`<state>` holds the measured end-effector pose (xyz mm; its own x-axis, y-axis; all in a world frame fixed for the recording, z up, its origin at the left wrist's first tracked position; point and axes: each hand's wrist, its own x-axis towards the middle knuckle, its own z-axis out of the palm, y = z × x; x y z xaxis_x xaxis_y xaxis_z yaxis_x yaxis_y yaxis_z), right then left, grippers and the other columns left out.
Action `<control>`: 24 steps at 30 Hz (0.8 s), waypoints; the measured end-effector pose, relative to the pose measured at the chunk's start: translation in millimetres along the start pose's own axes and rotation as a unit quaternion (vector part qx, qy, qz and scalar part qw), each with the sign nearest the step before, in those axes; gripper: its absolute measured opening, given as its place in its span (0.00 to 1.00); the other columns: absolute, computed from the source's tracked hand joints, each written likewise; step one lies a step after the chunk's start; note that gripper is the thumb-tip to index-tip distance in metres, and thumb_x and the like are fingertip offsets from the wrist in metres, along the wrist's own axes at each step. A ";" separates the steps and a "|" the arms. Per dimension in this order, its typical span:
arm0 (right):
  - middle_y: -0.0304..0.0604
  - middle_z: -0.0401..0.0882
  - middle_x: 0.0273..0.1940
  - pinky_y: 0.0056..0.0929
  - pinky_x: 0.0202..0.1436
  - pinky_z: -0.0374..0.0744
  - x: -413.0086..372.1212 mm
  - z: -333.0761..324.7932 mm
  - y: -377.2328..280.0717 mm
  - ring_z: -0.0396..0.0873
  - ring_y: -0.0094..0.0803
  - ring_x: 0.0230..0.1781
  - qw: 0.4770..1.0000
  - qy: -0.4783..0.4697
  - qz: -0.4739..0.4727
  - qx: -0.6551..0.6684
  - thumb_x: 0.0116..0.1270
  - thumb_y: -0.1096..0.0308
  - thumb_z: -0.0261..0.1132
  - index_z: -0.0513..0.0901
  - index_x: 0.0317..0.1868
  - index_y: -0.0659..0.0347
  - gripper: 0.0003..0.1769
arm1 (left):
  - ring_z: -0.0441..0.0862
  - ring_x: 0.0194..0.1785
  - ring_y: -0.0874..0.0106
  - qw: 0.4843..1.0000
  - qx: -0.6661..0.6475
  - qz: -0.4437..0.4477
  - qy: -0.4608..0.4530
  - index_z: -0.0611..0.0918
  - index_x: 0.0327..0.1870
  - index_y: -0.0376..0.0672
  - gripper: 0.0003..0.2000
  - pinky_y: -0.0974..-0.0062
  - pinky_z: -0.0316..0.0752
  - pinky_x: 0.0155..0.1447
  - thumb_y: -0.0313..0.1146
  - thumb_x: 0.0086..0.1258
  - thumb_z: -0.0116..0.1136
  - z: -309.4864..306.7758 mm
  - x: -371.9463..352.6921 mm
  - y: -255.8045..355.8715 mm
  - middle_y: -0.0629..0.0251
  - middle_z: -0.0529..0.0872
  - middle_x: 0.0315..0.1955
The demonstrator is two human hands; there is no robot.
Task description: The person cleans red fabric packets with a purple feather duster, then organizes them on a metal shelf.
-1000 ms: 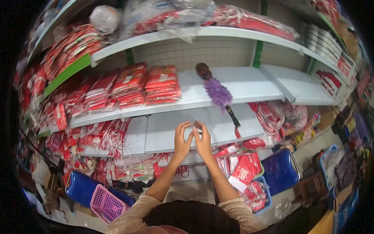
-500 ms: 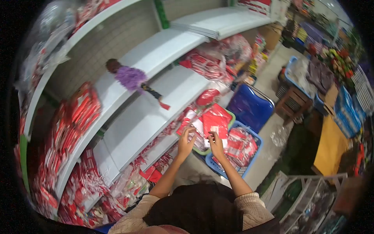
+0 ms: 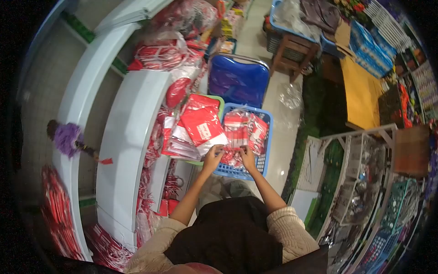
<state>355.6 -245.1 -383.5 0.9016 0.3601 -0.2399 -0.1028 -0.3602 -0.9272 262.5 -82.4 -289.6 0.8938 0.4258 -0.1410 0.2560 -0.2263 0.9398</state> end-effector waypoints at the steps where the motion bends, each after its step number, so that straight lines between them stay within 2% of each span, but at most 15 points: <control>1: 0.43 0.79 0.29 0.25 0.29 0.75 3.0 -0.5 8.8 0.76 0.28 0.27 0.999 0.025 -0.011 -0.021 0.65 0.69 0.55 0.76 0.44 0.64 0.10 | 0.79 0.46 0.69 0.998 -0.055 -0.013 -0.035 0.75 0.50 0.37 0.14 0.73 0.72 0.50 0.31 0.64 0.56 7.2 7.0 -15.5 0.61 0.81 0.45; 3: 0.45 0.79 0.32 0.28 0.35 0.76 10.3 -1.7 12.6 0.77 0.31 0.30 0.995 0.092 -0.001 -0.038 0.63 0.69 0.57 0.76 0.45 0.66 0.12 | 0.79 0.46 0.70 0.990 -0.114 -0.035 -0.078 0.74 0.51 0.38 0.15 0.75 0.71 0.50 0.34 0.66 0.53 28.7 21.5 -66.7 0.63 0.81 0.46; 6: 0.50 0.79 0.36 0.31 0.41 0.75 23.3 2.3 23.6 0.77 0.35 0.35 0.987 0.157 0.021 -0.024 0.59 0.69 0.59 0.76 0.46 0.69 0.16 | 0.78 0.46 0.73 0.922 -0.301 -0.215 -0.113 0.74 0.53 0.42 0.17 0.76 0.71 0.48 0.38 0.65 0.55 37.5 27.9 -60.1 0.63 0.81 0.45; 8: 0.55 0.78 0.41 0.32 0.44 0.75 36.0 8.8 50.2 0.78 0.39 0.39 0.982 0.183 0.022 -0.030 0.56 0.68 0.62 0.75 0.49 0.73 0.21 | 0.75 0.50 0.75 0.911 -0.307 -0.252 -0.107 0.73 0.55 0.45 0.19 0.76 0.69 0.50 0.40 0.65 0.54 43.7 27.6 -69.5 0.64 0.79 0.47; 10: 0.57 0.77 0.43 0.32 0.45 0.75 41.8 11.9 54.2 0.78 0.41 0.42 0.979 0.168 0.048 -0.102 0.56 0.67 0.63 0.75 0.48 0.73 0.22 | 0.70 0.55 0.76 0.901 -0.295 -0.297 -0.113 0.71 0.58 0.46 0.22 0.75 0.65 0.54 0.43 0.64 0.55 51.0 33.0 -96.1 0.63 0.76 0.50; 11: 0.58 0.77 0.44 0.32 0.45 0.75 43.6 14.4 54.2 0.78 0.42 0.43 0.976 0.161 0.061 -0.136 0.56 0.67 0.64 0.75 0.48 0.73 0.22 | 0.70 0.54 0.76 0.922 -0.251 -0.280 -0.097 0.71 0.58 0.46 0.22 0.75 0.65 0.54 0.42 0.64 0.55 58.3 33.5 -117.8 0.63 0.76 0.50; 12: 0.56 0.79 0.41 0.34 0.44 0.75 42.3 18.1 55.4 0.78 0.43 0.39 0.953 0.193 0.021 -0.234 0.55 0.66 0.65 0.75 0.47 0.72 0.22 | 0.70 0.54 0.76 0.940 -0.206 -0.262 -0.081 0.71 0.58 0.46 0.22 0.75 0.65 0.54 0.42 0.64 0.56 60.7 33.4 -116.5 0.63 0.76 0.49; 13: 0.55 0.79 0.38 0.34 0.42 0.75 40.2 20.1 56.5 0.78 0.43 0.37 0.963 0.191 0.030 -0.188 0.55 0.66 0.65 0.75 0.47 0.71 0.21 | 0.70 0.53 0.76 0.955 -0.161 -0.242 -0.064 0.71 0.57 0.46 0.22 0.76 0.65 0.54 0.41 0.64 0.56 63.2 35.2 -114.9 0.63 0.75 0.49; 15: 0.52 0.80 0.32 0.35 0.38 0.75 37.3 21.6 55.3 0.78 0.42 0.31 0.977 0.185 0.045 -0.096 0.55 0.66 0.65 0.76 0.46 0.70 0.20 | 0.71 0.50 0.76 0.934 -0.236 -0.257 -0.077 0.70 0.57 0.41 0.22 0.77 0.66 0.53 0.38 0.64 0.55 58.2 32.7 -102.8 0.63 0.75 0.48; 16: 0.45 0.78 0.23 0.32 0.32 0.76 37.7 21.9 63.3 0.77 0.35 0.23 0.977 0.184 0.019 -0.109 0.56 0.68 0.64 0.76 0.47 0.68 0.19 | 0.71 0.50 0.75 0.921 -0.254 -0.281 -0.085 0.70 0.57 0.40 0.22 0.77 0.66 0.53 0.38 0.64 0.55 53.0 32.4 -97.8 0.62 0.75 0.48; 18: 0.42 0.76 0.21 0.29 0.28 0.75 36.0 18.0 69.2 0.76 0.30 0.21 0.982 0.162 0.034 -0.089 0.56 0.69 0.63 0.76 0.46 0.69 0.18 | 0.72 0.50 0.74 0.902 -0.278 -0.312 -0.105 0.70 0.56 0.34 0.22 0.77 0.66 0.55 0.36 0.65 0.54 44.5 34.9 -89.9 0.62 0.76 0.47; 19: 0.40 0.75 0.20 0.27 0.26 0.75 36.4 16.1 75.8 0.75 0.27 0.20 0.985 0.150 0.040 -0.079 0.56 0.70 0.62 0.76 0.46 0.69 0.17 | 0.73 0.49 0.74 0.913 -0.269 -0.291 -0.093 0.70 0.56 0.35 0.21 0.78 0.66 0.54 0.36 0.65 0.54 46.8 36.1 -97.3 0.63 0.77 0.46; 21: 0.39 0.75 0.23 0.23 0.21 0.74 38.5 7.2 66.7 0.74 0.24 0.20 0.991 0.087 0.091 0.034 0.55 0.70 0.61 0.70 0.55 0.68 0.26 | 0.73 0.49 0.75 0.933 -0.252 -0.249 -0.069 0.72 0.55 0.36 0.21 0.79 0.66 0.54 0.37 0.64 0.54 57.2 38.7 -117.6 0.64 0.78 0.44; 22: 0.40 0.75 0.24 0.23 0.21 0.73 31.1 -3.2 37.9 0.74 0.25 0.20 0.988 0.054 0.126 0.073 0.54 0.70 0.61 0.68 0.57 0.68 0.28 | 0.75 0.42 0.78 0.941 -0.236 -0.231 -0.075 0.72 0.55 0.38 0.21 0.81 0.69 0.45 0.39 0.64 0.55 62.7 41.1 -132.6 0.64 0.79 0.40; 24: 0.41 0.75 0.27 0.24 0.20 0.74 20.2 -17.9 1.1 0.73 0.26 0.20 0.984 0.010 0.151 0.098 0.53 0.70 0.60 0.58 0.65 0.67 0.38 | 0.75 0.45 0.77 0.933 -0.196 -0.258 -0.155 0.73 0.55 0.42 0.21 0.78 0.70 0.46 0.43 0.65 0.54 57.1 38.2 -115.5 0.67 0.78 0.43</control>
<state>381.2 -253.7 -384.2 0.8255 0.2442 -0.5088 -0.4443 -0.2749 -0.8527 288.1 -90.0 -421.2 0.7679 0.1011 -0.6326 0.5823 0.3016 0.7550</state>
